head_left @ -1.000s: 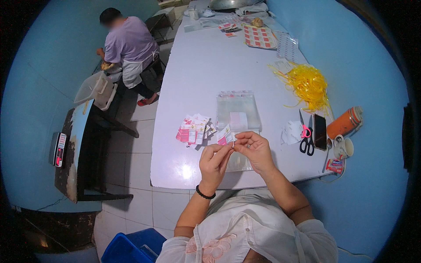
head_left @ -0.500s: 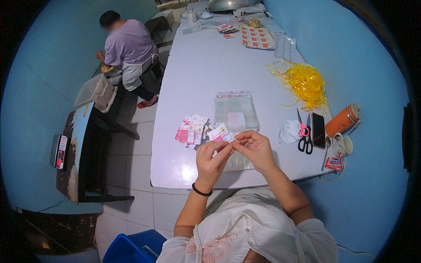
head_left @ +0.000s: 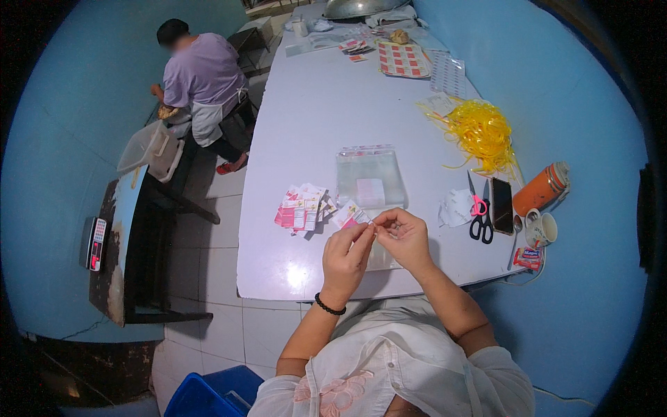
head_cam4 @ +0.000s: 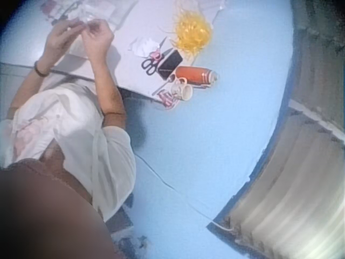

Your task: The person places small pink and white packets into a clear plastic bag on a white table. They peel off small pink labels and stick them onto the packets inside the bag. The person continues to add more packets and labels to the bag.

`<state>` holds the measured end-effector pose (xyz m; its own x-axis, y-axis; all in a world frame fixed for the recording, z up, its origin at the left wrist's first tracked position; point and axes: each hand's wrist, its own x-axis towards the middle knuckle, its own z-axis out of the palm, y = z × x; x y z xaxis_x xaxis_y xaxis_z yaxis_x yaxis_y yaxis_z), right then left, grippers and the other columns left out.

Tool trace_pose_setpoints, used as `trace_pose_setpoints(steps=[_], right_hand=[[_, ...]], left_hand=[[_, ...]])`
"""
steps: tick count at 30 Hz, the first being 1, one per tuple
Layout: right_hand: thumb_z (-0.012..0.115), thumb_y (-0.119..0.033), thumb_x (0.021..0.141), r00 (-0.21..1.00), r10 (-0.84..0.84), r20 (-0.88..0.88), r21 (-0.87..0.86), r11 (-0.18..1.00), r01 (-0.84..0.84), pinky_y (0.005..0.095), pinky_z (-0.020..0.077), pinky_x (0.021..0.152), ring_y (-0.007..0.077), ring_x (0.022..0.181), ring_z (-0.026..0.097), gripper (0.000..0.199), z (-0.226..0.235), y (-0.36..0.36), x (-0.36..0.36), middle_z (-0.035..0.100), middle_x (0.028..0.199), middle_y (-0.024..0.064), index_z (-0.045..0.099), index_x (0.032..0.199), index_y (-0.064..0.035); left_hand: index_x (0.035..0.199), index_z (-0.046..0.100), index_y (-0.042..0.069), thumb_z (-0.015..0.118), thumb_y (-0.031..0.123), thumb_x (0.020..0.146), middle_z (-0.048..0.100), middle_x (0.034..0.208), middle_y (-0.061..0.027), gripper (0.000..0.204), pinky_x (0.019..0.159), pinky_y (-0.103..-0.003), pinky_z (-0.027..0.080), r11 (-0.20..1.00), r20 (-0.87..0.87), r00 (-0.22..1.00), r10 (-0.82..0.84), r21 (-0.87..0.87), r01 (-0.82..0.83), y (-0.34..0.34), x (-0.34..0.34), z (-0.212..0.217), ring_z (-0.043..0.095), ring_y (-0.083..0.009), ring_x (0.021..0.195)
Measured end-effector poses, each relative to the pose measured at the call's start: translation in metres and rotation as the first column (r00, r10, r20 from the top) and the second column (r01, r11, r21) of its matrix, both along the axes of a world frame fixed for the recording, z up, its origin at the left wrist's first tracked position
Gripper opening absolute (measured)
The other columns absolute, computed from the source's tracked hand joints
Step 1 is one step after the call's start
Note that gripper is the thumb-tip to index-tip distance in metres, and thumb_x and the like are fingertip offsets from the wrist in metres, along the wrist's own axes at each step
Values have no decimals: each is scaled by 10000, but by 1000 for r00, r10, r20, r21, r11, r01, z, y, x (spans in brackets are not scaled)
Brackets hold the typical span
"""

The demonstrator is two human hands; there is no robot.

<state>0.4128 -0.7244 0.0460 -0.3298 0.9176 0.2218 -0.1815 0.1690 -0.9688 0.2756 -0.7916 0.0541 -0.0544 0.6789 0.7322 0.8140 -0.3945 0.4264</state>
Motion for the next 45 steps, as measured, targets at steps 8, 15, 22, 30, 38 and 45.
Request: trace_pose_setpoints(steps=[8, 15, 22, 30, 38, 45], right_hand=[[648, 47, 887, 998, -37, 49, 45, 998, 34, 258, 548, 805, 106, 869, 661, 92, 6, -7, 2, 700, 928, 43, 687, 964, 14], [610, 58, 882, 984, -157, 85, 108, 983, 148, 256, 541, 757, 106, 888, 644, 138, -19, 13, 49, 656, 987, 50, 683, 986, 4], [625, 17, 851, 519, -709, 478, 710, 660, 246, 333, 534, 802, 290, 913, 660, 185, -25, 58, 136, 654, 1022, 140, 686, 1019, -31], [713, -180, 878, 855, -149, 496, 342, 939, -35, 342, 524, 727, 259, 849, 663, 179, -9, 31, 56, 669, 948, 118, 708, 965, -24], [694, -225, 909, 847, 43, 530, 48, 996, -81, 323, 503, 650, 194, 706, 632, 250, -20, 39, 31, 667, 882, 110, 676, 917, 24], [644, -187, 935, 832, 73, 550, 199, 956, -215, 386, 495, 747, 322, 807, 613, 203, -38, 56, 29, 605, 903, 156, 646, 929, 15]], left_hand=[[1006, 697, 17, 738, -37, 786, 680, 1105, -154, 229, 762, -347, 564, 1000, 167, 986, 3, -23, 1, 8, 6, 3, 689, -284, 922], [876, 641, -29, 683, -50, 800, 644, 1166, -175, 90, 700, -299, 581, 995, 354, 934, 45, -102, -9, 12, -29, 6, 692, -244, 929], [894, 638, -57, 629, -57, 871, 638, 1161, -132, 25, 706, -227, 547, 989, 733, 672, 107, -148, 4, 4, -79, -6, 627, -100, 854], [1036, 640, 25, 708, -40, 762, 666, 1114, -162, 289, 781, -372, 560, 996, -37, 998, -40, -85, 37, 5, -11, -20, 667, -339, 950], [985, 663, 24, 748, 2, 755, 679, 1002, -126, 246, 731, -380, 559, 978, -7, 991, -135, -163, 132, -3, -1, -38, 671, -308, 875], [959, 659, 23, 755, 50, 770, 686, 1002, -126, 214, 756, -398, 551, 940, 3, 984, -179, -295, 172, -4, -16, -57, 663, -315, 890]])
